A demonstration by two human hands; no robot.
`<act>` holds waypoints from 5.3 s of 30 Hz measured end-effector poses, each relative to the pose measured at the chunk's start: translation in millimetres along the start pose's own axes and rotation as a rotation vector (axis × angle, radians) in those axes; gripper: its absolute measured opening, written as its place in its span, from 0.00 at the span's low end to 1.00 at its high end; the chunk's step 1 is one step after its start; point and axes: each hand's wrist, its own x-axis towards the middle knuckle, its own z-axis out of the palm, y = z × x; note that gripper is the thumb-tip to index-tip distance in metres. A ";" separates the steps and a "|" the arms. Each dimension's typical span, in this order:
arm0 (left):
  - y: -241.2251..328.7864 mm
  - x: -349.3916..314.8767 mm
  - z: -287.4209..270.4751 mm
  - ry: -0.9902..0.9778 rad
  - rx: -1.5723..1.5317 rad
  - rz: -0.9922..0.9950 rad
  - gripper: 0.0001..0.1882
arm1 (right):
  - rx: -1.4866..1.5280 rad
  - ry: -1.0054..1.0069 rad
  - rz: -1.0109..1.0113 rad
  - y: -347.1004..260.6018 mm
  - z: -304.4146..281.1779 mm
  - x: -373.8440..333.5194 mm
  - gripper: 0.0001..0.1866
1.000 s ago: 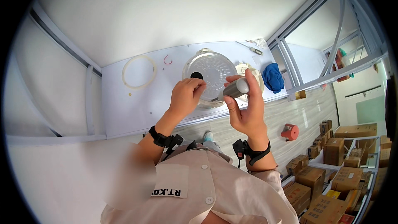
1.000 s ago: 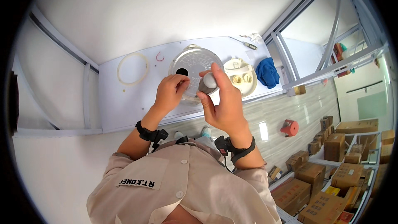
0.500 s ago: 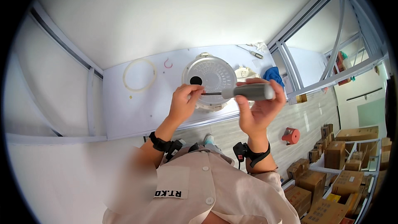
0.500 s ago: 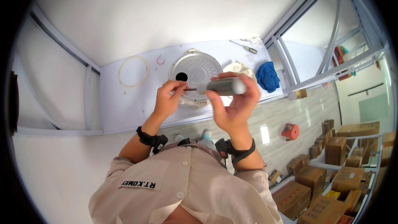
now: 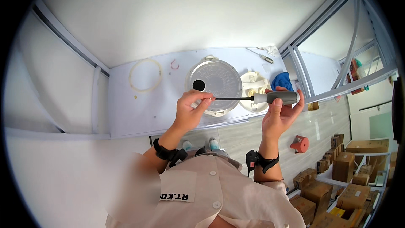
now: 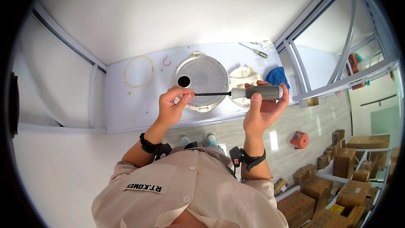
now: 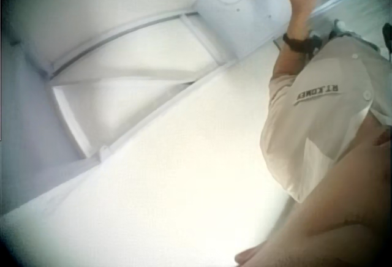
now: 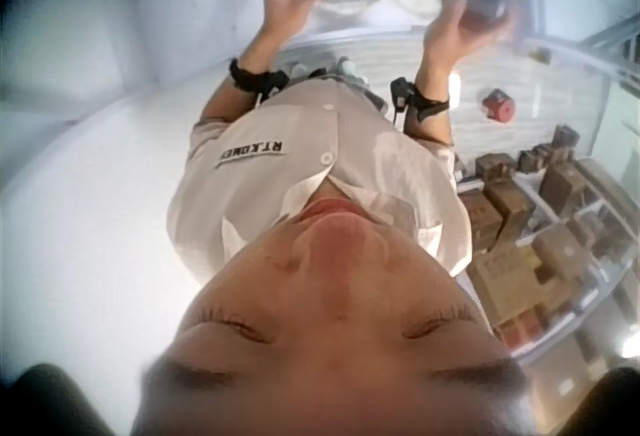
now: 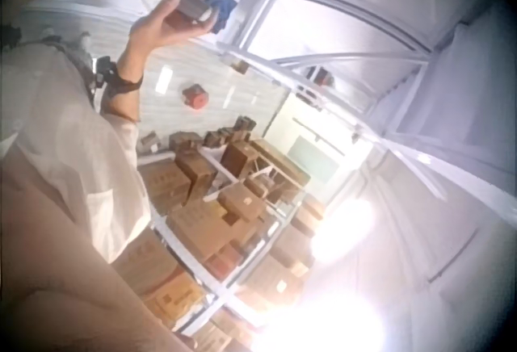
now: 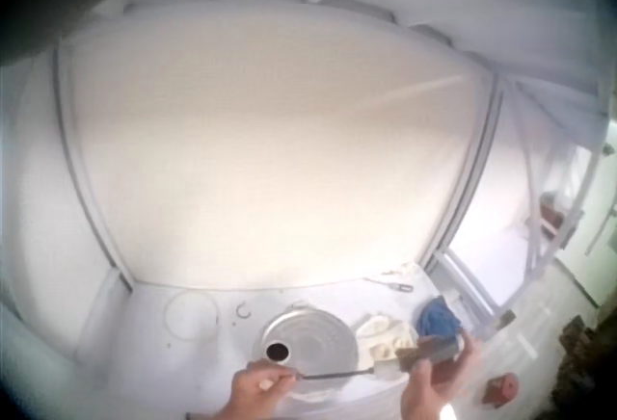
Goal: The person uses a screwdriver to fasten screws into a white plastic light fixture base and then attaches a circular cover. The person also handles a small cylindrical component and secures it to the fixture.
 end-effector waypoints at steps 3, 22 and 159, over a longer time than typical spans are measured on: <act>1.5 -2.1 9.5 0.018 -0.011 0.000 0.06 | 0.029 0.003 0.007 5.8 -8.2 9.4 0.40; 7.7 2.3 67.6 0.184 0.192 0.018 0.06 | 0.185 -0.086 0.139 32.4 -48.0 60.3 0.41; -10.6 -49.1 16.4 0.086 0.768 0.225 0.27 | -0.240 -0.759 0.015 3.3 33.6 25.1 0.32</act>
